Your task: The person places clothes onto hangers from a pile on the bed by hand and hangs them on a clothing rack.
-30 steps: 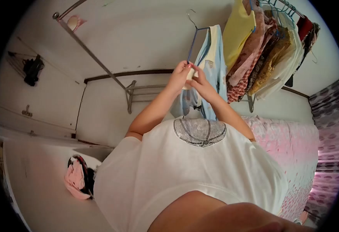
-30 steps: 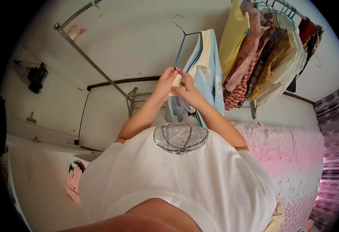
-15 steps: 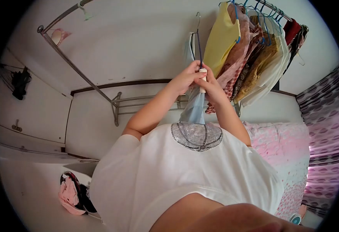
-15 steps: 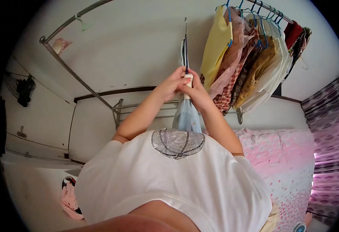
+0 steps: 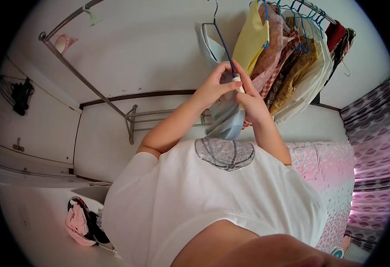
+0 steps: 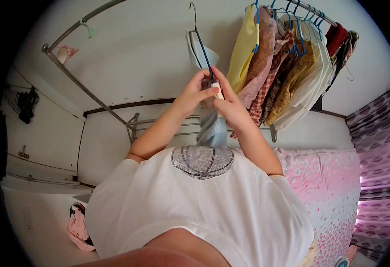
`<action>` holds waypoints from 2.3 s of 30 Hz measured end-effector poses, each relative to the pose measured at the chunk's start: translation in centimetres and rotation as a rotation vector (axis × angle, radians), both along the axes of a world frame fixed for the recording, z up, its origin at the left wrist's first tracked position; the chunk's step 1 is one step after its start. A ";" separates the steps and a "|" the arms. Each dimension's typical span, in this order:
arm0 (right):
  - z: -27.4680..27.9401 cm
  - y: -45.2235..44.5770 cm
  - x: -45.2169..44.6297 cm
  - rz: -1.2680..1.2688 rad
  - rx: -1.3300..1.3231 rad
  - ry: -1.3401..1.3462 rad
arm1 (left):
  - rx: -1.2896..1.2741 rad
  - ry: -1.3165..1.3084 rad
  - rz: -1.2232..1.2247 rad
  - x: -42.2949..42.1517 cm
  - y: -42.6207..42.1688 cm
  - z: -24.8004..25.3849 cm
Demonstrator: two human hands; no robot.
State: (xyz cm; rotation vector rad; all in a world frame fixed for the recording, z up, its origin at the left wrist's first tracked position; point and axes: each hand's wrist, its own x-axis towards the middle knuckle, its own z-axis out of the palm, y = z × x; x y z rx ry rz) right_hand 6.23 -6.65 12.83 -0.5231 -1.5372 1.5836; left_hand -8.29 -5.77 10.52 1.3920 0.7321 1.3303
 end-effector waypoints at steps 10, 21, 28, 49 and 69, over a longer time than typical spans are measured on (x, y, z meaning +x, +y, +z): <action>0.8 3.3 -2.4 -0.164 0.175 0.173 | 0.351 0.281 0.233 -0.9 1.6 2.7; -0.8 8.8 -2.4 -0.396 -0.024 0.230 | 0.075 0.058 0.027 0.6 4.8 2.0; 3.7 13.9 -0.4 -0.394 -0.008 0.173 | 0.167 0.117 0.023 2.1 9.1 3.4; 3.0 22.9 -0.9 -0.456 -0.134 0.142 | 0.161 0.010 0.164 2.7 15.5 4.1; 0.9 23.6 -0.6 -0.336 -0.077 0.244 | 0.234 0.043 0.123 4.2 17.1 2.8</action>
